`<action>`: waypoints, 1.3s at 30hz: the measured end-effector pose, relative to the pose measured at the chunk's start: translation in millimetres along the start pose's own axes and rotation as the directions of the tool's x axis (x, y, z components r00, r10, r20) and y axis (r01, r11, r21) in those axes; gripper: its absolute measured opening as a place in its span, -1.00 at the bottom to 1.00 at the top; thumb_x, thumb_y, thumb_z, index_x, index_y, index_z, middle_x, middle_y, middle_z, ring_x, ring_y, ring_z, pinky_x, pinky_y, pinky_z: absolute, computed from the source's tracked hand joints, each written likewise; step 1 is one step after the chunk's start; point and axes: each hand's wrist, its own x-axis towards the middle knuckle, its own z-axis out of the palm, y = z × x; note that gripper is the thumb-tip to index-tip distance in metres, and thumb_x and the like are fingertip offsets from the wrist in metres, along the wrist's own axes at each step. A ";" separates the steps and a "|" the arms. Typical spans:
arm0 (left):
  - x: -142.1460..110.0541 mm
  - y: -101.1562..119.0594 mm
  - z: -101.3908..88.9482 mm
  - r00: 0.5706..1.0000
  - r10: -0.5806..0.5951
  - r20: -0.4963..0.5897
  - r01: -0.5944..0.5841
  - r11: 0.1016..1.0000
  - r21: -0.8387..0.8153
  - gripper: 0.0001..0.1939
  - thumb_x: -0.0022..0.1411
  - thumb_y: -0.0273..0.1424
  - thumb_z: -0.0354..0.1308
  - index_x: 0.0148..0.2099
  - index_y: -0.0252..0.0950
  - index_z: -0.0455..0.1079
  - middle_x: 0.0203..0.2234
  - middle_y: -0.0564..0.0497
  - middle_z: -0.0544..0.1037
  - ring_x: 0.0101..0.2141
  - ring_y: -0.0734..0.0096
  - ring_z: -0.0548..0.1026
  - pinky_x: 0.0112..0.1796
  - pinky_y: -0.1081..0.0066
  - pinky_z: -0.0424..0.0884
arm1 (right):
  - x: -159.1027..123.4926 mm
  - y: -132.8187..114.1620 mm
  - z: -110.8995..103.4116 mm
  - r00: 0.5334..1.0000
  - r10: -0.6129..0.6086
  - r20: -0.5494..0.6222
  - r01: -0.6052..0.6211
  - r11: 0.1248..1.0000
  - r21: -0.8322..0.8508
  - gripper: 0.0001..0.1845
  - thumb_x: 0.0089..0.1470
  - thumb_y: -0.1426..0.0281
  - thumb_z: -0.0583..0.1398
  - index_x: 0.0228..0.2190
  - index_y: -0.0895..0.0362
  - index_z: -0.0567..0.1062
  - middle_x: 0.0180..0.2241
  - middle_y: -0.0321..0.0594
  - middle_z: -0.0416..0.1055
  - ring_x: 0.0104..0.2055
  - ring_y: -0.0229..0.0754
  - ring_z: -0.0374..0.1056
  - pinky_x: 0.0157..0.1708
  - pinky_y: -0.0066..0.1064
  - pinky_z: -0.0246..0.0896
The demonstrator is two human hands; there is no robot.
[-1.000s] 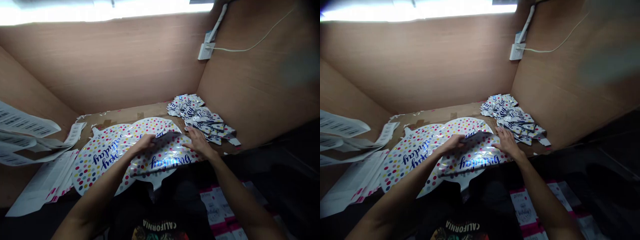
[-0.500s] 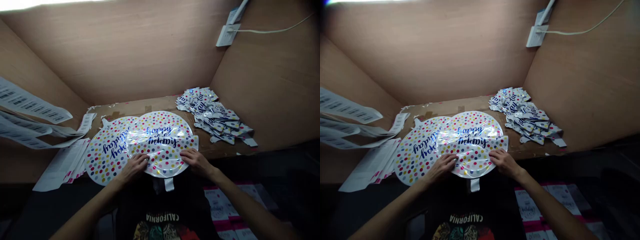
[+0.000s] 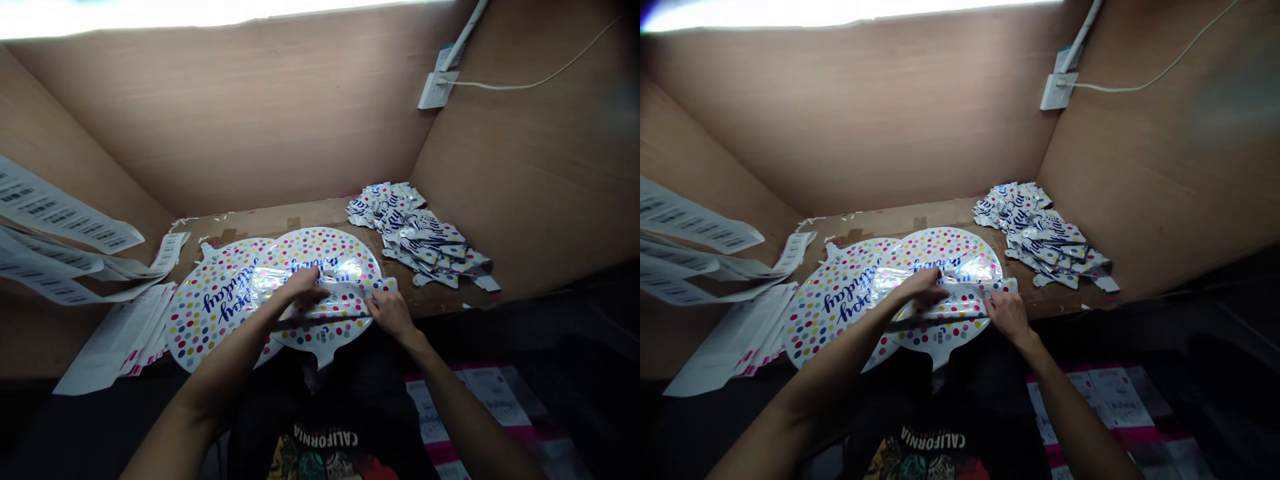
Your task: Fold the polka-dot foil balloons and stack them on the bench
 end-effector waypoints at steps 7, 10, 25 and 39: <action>-29.1 3.4 8.5 0.984 0.175 0.041 -0.118 0.800 -0.588 -0.69 0.13 -0.17 0.32 -0.23 -0.33 0.55 -0.39 -0.01 0.62 -0.36 0.29 0.55 -0.35 0.43 0.43 | -28.9 -27.2 -13.1 0.810 0.468 -0.353 -0.179 0.770 0.612 -0.57 0.29 0.01 0.16 -0.13 0.14 0.46 -0.11 0.10 0.50 -0.06 0.09 0.42 0.01 -0.08 0.32; -63.3 0.5 32.0 0.997 0.056 -0.047 -0.070 0.568 -0.820 -0.58 0.12 -0.11 0.37 -0.14 -0.36 0.54 -0.34 -0.06 0.63 -0.34 0.27 0.57 -0.31 0.39 0.48 | -23.0 -58.4 -4.6 0.899 0.414 0.144 -0.273 0.273 0.922 -0.41 0.14 -0.07 0.29 -0.03 0.12 0.41 -0.20 -0.03 0.54 -0.28 -0.04 0.47 -0.31 -0.23 0.40; -104.0 2.4 67.7 0.963 -0.193 -0.186 -0.137 0.242 -0.961 -0.67 0.18 -0.11 0.32 -0.20 -0.28 0.49 -0.59 0.07 0.45 -0.55 0.41 0.44 -0.50 0.45 0.37 | 8.2 -79.3 -20.4 0.980 0.039 0.193 -0.192 -0.033 0.981 -0.92 -0.05 0.38 0.31 -0.54 0.10 0.55 -0.52 -0.30 0.36 -0.46 -0.26 0.21 -0.42 -0.42 0.15; -121.5 -2.7 95.7 0.998 -0.050 -0.027 -0.017 0.204 -0.979 -0.57 0.20 -0.08 0.36 -0.12 -0.36 0.48 -0.35 -0.07 0.61 -0.36 0.30 0.55 -0.31 0.37 0.47 | -9.5 -87.7 -8.9 0.868 -0.109 0.484 -0.491 -0.049 0.870 -0.44 0.04 0.04 0.42 -0.02 0.07 0.52 -0.23 -0.18 0.58 -0.29 -0.11 0.50 -0.21 -0.26 0.45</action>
